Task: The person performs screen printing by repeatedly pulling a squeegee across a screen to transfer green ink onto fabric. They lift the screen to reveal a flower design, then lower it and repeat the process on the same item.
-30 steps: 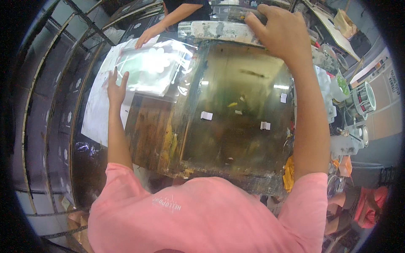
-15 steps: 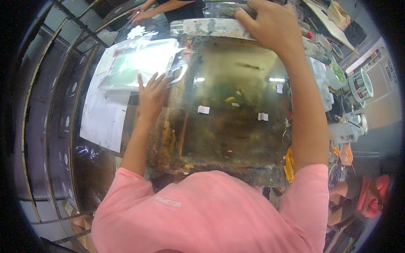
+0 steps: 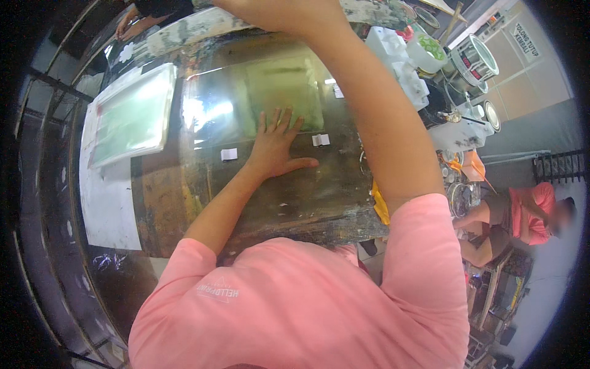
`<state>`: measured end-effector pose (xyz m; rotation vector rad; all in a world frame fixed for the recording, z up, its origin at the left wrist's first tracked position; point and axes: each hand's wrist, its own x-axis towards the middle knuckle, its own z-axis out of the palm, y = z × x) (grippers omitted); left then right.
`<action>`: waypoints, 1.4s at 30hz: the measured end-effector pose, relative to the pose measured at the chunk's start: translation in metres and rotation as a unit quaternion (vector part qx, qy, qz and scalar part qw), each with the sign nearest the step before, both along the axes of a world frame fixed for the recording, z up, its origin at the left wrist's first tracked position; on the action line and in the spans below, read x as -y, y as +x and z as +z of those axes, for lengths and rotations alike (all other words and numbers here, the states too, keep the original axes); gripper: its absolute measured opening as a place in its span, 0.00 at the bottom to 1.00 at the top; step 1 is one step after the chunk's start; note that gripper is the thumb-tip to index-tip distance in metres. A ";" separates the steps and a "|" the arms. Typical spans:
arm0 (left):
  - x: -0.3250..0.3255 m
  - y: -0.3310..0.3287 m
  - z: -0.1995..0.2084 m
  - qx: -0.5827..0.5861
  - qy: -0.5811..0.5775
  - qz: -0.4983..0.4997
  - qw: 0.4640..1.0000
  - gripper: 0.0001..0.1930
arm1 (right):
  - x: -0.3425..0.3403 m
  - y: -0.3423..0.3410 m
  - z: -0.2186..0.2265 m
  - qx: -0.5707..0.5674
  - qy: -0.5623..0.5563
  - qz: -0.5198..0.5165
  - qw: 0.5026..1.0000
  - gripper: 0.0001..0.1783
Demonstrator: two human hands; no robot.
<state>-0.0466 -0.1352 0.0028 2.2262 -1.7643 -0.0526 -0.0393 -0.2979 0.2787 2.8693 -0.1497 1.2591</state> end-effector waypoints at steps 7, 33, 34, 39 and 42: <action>0.026 -0.034 0.008 -0.023 -0.038 0.003 0.999 0.61 | 0.004 -0.003 0.006 0.000 0.019 0.010 1.000 0.28; -0.017 -0.012 0.041 -0.176 -0.186 0.119 0.959 0.49 | -0.014 -0.002 -0.007 -0.036 0.025 -0.021 0.999 0.24; -0.032 0.003 0.064 -0.282 -0.200 0.184 0.920 0.47 | -0.013 -0.004 -0.015 0.005 0.004 -0.016 1.000 0.23; -0.090 0.066 0.144 -0.490 -0.373 0.192 0.764 0.44 | -0.025 -0.046 -0.074 -0.076 -0.059 -0.066 0.993 0.28; -0.108 0.059 0.127 -0.441 -0.272 0.236 0.822 0.46 | -0.041 -0.071 -0.106 -0.164 -0.001 0.011 0.986 0.23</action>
